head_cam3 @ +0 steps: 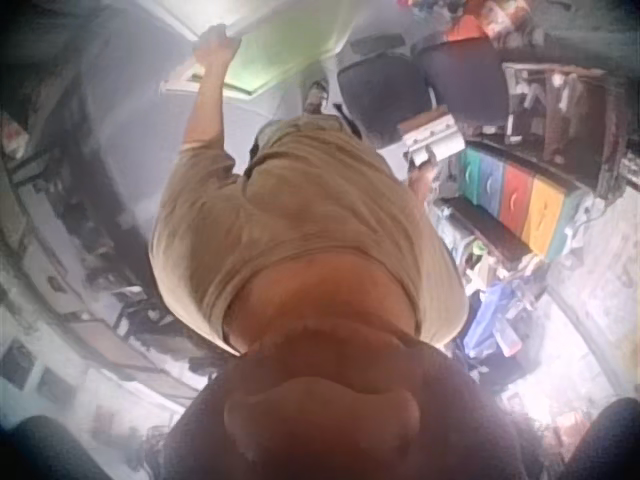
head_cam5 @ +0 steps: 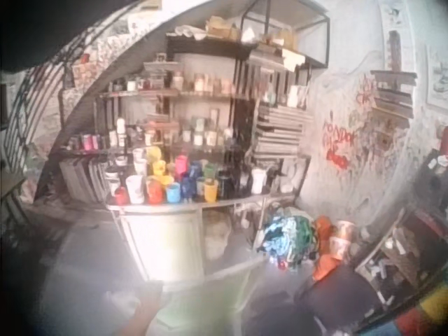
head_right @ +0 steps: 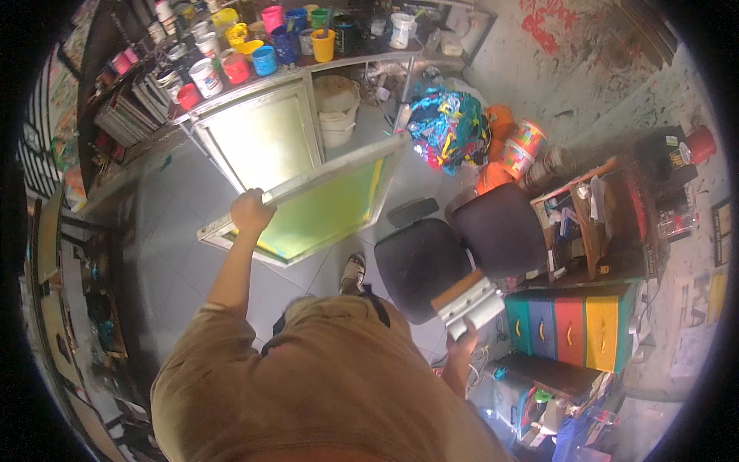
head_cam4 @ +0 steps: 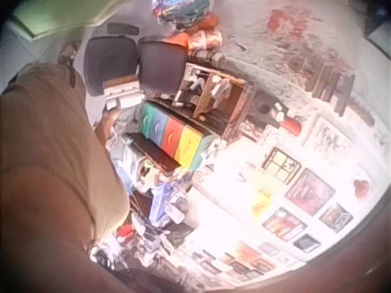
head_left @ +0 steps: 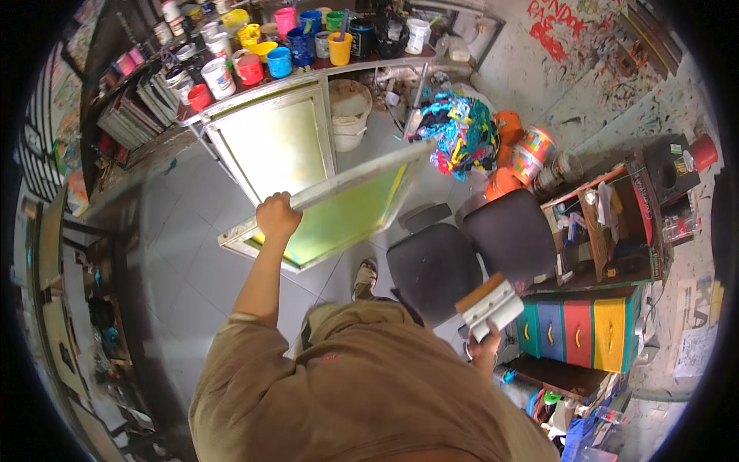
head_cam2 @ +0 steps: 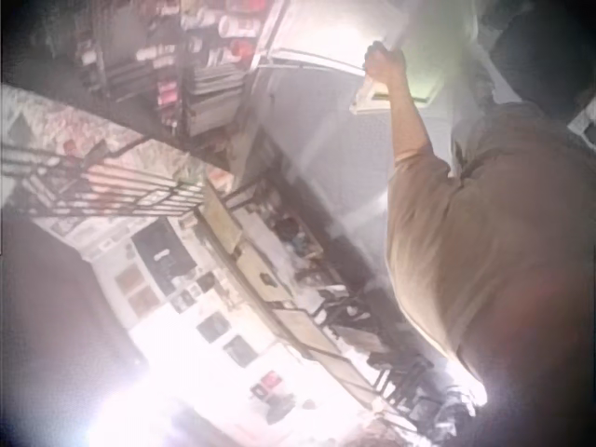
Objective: The person pours orange ink onto a screen printing frame and uses a squeegee to spread it evenly. They then pull the squeegee across the screen to transfer the design onto a white t-shirt. After printing, the person uses a heat gun to dry the ink on the t-shirt.
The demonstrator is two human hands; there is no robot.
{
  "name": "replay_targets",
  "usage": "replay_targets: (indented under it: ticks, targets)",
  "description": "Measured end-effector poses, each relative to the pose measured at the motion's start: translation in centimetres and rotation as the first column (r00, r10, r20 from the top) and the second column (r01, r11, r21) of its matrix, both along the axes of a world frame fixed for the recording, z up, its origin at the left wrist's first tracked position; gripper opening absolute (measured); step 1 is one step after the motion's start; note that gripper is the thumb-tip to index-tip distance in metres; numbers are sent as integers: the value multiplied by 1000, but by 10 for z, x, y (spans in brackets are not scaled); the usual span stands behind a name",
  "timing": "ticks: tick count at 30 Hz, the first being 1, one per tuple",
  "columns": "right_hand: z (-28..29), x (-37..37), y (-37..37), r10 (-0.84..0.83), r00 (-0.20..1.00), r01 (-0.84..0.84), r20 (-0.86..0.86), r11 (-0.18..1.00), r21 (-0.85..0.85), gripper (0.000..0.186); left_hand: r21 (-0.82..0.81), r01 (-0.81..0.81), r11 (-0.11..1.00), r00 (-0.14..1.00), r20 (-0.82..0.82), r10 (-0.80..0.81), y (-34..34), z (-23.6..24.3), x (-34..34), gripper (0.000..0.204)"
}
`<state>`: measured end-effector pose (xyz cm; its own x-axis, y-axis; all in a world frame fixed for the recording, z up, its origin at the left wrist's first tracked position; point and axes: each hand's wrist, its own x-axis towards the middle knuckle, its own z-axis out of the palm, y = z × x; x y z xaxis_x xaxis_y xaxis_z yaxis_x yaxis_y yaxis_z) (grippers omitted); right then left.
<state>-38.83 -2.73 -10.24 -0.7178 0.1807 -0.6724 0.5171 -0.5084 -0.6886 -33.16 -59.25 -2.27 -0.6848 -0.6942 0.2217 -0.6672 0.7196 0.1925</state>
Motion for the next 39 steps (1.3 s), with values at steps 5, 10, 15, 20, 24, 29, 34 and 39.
replay_targets:
  ticks: [5, 10, 15, 20, 24, 29, 34, 39]
  targets:
    - [34, -102, -87, 24, 998, -22, -65, 999, 26, 48, 158, -71, 985, 989, 139, 49, -55, 4, -101, 23]
    - [42, -143, -136, 90, 973, -118, -211, 985, -122, 60, 248, -36, 968, 984, 175, -8, -115, -21, -193, 25]
    - [55, -166, -189, -67, 995, 72, -75, 996, 61, 58, 279, 27, 960, 988, 140, -68, -174, -45, -285, 29]
    - [67, -167, -221, -162, 986, 165, -32, 980, 113, 58, 451, 85, 888, 979, 130, -160, -202, -60, -364, 48]
    - [85, -175, -248, -230, 973, 227, -7, 956, 188, 55, 487, 38, 872, 964, 212, -160, -217, -74, -404, 52]
    - [86, -167, -261, -301, 953, 291, 14, 932, 215, 53, 463, -34, 886, 956, 272, -106, -244, -85, -436, 58]
    - [99, -171, -284, -386, 923, 372, -1, 890, 265, 51, 395, 43, 918, 943, 287, -167, -289, -134, -459, 61]
    - [73, -189, -281, -459, 885, 465, -74, 872, 155, 53, 253, 116, 960, 916, 347, -202, -300, -130, -463, 59]
